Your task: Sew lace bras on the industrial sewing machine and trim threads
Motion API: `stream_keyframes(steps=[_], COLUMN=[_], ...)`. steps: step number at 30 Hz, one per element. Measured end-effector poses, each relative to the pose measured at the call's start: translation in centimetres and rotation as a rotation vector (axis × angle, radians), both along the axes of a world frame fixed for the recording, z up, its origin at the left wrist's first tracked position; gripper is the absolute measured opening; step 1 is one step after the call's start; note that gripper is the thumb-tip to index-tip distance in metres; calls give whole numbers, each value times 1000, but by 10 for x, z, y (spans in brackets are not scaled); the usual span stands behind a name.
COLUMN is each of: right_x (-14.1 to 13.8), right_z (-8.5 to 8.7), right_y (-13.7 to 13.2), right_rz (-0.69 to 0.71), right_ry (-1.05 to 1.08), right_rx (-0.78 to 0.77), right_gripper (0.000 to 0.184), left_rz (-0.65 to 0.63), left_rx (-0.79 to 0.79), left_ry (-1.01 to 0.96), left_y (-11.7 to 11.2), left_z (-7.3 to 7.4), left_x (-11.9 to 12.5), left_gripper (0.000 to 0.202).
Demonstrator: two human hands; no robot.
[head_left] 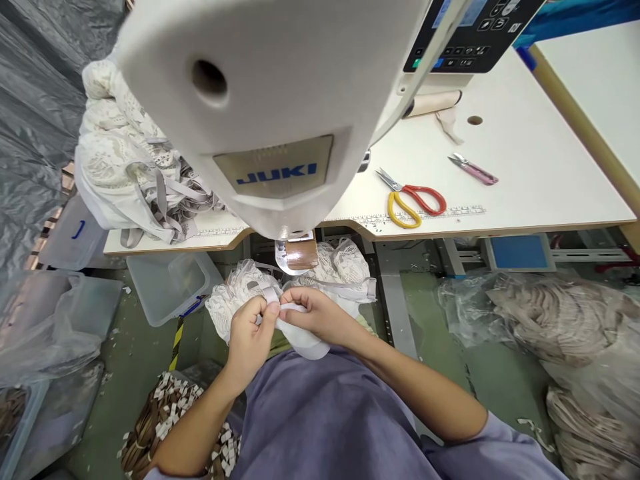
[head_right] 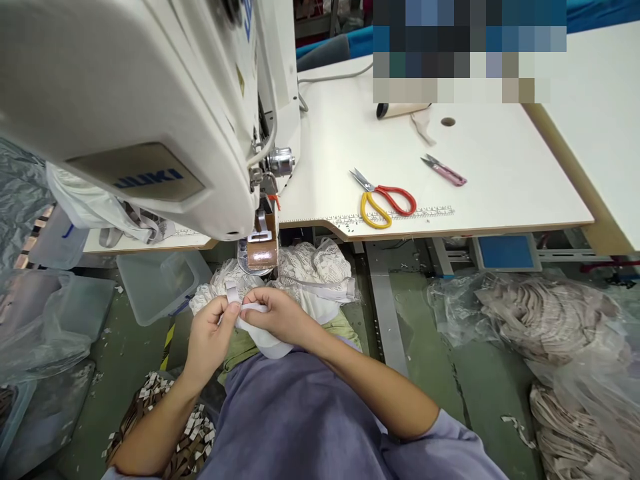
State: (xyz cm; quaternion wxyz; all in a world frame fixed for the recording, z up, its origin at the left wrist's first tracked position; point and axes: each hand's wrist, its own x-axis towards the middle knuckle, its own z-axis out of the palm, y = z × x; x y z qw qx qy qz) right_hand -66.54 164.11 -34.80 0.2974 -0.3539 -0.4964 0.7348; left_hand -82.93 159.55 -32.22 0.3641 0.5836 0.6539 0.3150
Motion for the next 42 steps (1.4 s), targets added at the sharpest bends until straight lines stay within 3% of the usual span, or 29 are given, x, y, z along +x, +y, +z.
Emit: stream_keyframes(steps=[4, 9, 14, 20, 30, 35, 37, 40, 42], right_x=[-1, 1, 1, 2, 4, 5, 7, 11, 12], right_z=[1, 3, 5, -1, 0, -5, -7, -4, 0], right_y=[-1, -2, -2, -2, -5, -4, -7, -14, -19], right_rz=[-41, 1, 13, -1, 1, 33, -37, -340, -342], right_ry=[-42, 26, 89, 59, 129, 87, 12, -209, -227], right_rx=[11, -149, -256, -165, -276, -197, -53, 323, 394], right_gripper=[6, 12, 23, 18, 27, 20, 17, 25, 26], left_rz=[38, 38, 35, 37, 40, 35, 44, 84, 66], left_rx=[-167, -227, -246, -254, -278, -292, -282, -179, -47], left_ry=[-234, -375, -369, -395, -481, -508, -486, -279, -19], left_y=[2, 3, 4, 5, 6, 6, 7, 12, 16], left_z=[-2, -6, -4, -4, -11, -14, -13, -8, -4], left_x=[3, 2, 1, 4, 3, 4, 4, 2, 3], left_gripper=[43, 45, 47, 47, 45, 45, 44, 46, 45])
